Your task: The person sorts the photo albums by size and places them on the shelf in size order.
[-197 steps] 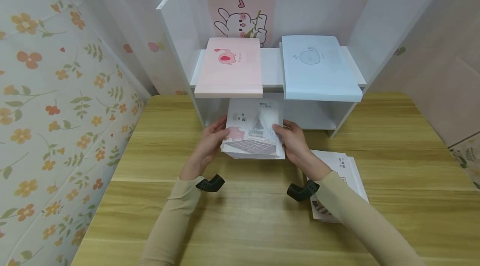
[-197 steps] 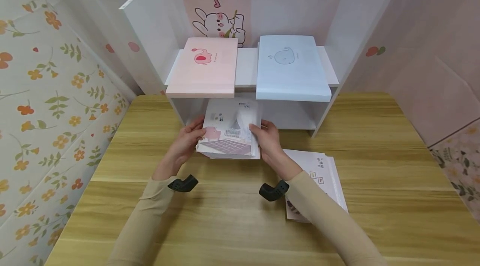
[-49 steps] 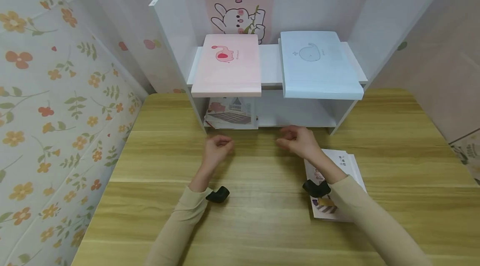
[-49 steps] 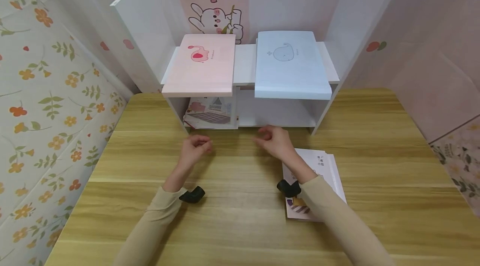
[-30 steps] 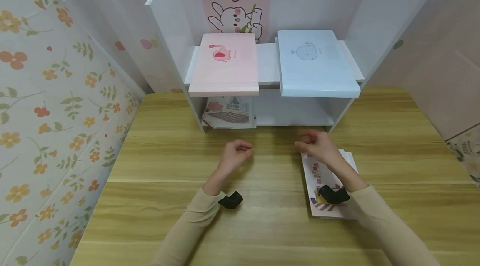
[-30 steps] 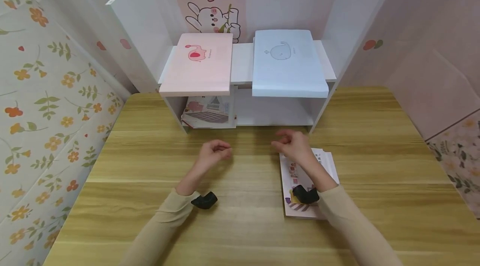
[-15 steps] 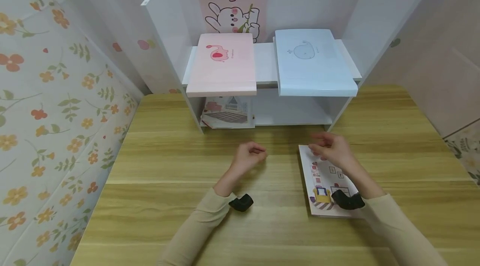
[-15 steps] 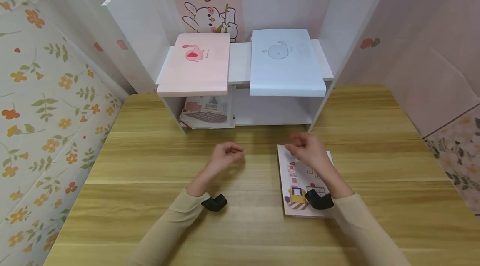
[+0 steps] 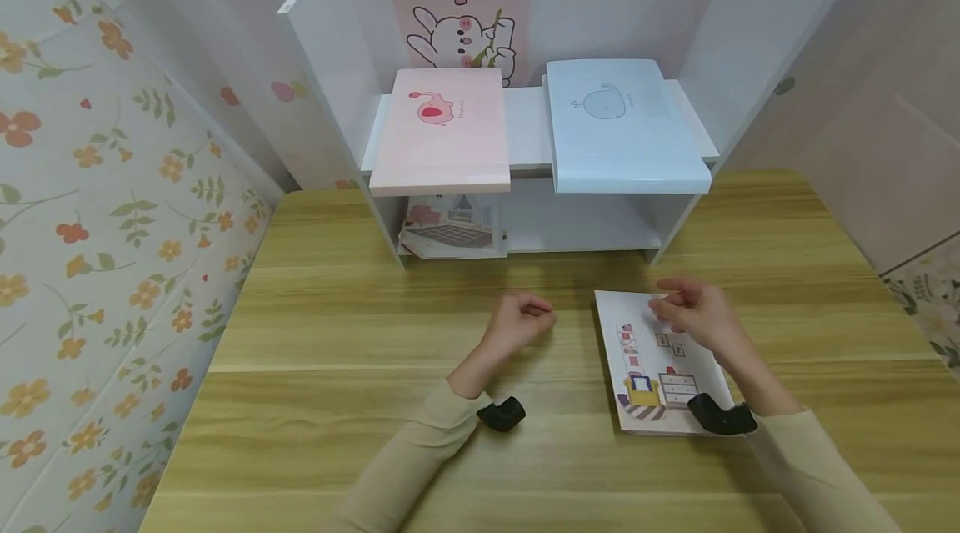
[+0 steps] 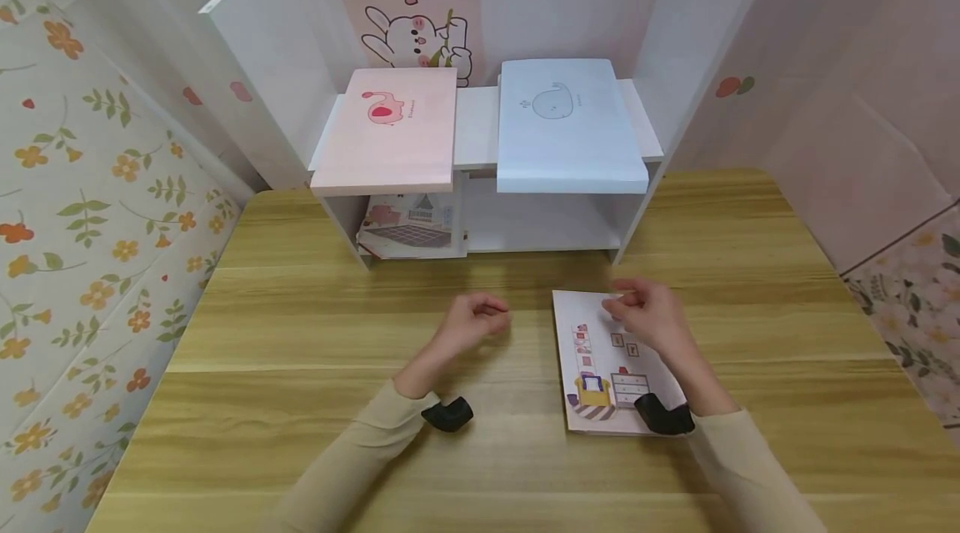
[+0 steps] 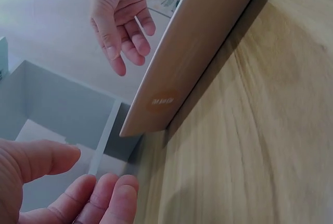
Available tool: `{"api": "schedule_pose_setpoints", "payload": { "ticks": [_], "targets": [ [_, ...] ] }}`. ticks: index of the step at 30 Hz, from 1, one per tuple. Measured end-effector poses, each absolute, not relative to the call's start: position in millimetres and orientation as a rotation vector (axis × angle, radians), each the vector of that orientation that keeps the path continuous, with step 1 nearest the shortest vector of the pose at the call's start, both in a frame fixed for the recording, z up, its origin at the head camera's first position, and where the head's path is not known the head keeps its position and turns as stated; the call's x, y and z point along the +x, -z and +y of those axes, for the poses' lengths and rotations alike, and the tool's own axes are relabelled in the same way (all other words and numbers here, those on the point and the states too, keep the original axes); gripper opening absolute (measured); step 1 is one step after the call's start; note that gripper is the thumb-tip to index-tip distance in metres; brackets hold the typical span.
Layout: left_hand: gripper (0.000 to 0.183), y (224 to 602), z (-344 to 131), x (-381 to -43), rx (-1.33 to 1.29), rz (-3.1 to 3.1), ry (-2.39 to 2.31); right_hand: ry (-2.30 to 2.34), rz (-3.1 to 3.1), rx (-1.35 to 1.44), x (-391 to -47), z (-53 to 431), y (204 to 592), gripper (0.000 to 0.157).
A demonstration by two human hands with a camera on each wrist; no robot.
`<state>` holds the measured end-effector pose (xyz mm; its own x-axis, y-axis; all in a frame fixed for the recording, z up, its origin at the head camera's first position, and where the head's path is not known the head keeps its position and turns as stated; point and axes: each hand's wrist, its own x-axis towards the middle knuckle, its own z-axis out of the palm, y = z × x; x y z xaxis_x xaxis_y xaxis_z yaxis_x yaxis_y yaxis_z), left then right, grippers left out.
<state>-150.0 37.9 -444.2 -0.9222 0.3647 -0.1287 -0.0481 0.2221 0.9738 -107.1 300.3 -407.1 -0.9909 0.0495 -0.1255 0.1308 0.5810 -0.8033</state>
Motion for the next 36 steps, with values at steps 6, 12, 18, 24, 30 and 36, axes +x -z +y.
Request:
{"api": "schedule_pose_setpoints", "payload": {
  "ticks": [6,12,18,24,30,36],
  "targets": [
    [0.016,447.0,48.8,-146.9,0.287,2.179,-1.734,1.406,2.700,0.239,-99.6,313.0,411.3,0.044],
    [0.015,446.1,55.0,-143.6,0.309,2.196,-1.729,1.420,2.684,0.321,-98.8,328.9,425.3,0.051],
    [0.015,448.9,64.6,-140.8,0.321,2.173,-1.686,1.409,2.734,0.347,-105.2,360.6,471.8,0.055],
    [0.017,451.3,74.6,-136.5,0.280,2.134,-1.603,1.363,2.769,0.334,-102.0,368.8,474.1,0.055],
    [0.024,453.5,79.6,-132.8,0.277,2.061,-1.586,1.266,2.760,0.359,-91.0,349.9,439.6,0.047],
    [0.032,455.4,83.9,-129.9,0.256,2.010,-1.591,1.172,2.678,0.403,-84.2,348.6,430.0,0.056]
  ]
}}
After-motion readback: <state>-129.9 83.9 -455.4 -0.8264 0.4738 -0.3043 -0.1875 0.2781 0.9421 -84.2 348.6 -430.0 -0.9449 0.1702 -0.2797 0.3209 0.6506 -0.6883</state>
